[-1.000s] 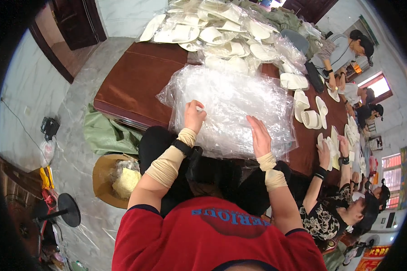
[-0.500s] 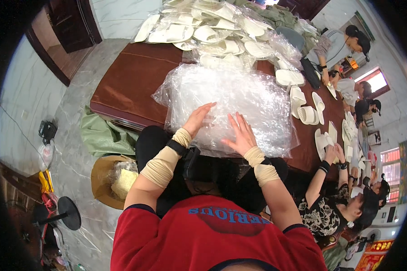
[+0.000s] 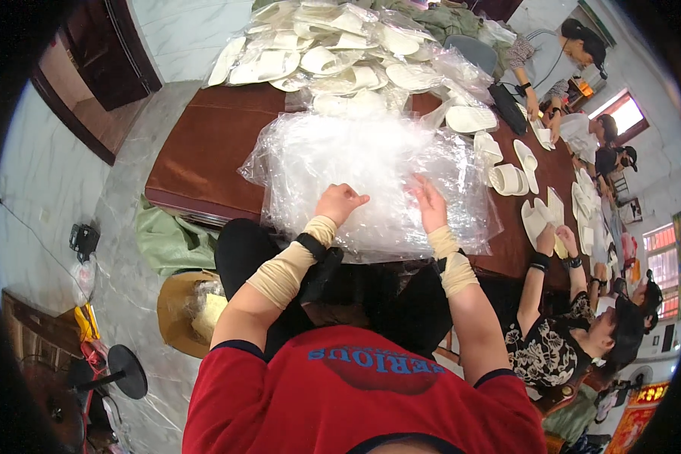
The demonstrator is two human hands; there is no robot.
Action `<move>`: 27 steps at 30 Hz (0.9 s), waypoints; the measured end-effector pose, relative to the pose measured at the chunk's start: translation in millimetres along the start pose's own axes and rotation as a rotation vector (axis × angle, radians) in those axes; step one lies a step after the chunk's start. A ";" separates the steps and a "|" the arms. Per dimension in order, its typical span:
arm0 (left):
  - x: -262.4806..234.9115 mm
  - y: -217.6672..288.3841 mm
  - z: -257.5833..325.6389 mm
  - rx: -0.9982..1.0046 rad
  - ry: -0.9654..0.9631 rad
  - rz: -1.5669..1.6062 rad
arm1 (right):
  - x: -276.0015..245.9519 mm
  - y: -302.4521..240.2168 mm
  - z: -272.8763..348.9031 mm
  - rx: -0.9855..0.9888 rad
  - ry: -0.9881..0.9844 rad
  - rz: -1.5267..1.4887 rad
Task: The recorder is using scissors to trim excess material or threads from white plastic slipper components.
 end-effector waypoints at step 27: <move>52.4 37.4 9.8 0.134 0.267 -0.347 | -14.9 16.4 16.5 0.117 -0.136 0.127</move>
Point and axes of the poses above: each hand's wrist, its own z-axis away from the middle knuckle, its own x-axis out of the palm, y = z × x, the point moved 2 cm from there along -z, towards the middle knuckle, and after that the axes turned 15 degrees about -y, right-handed, at the moved point
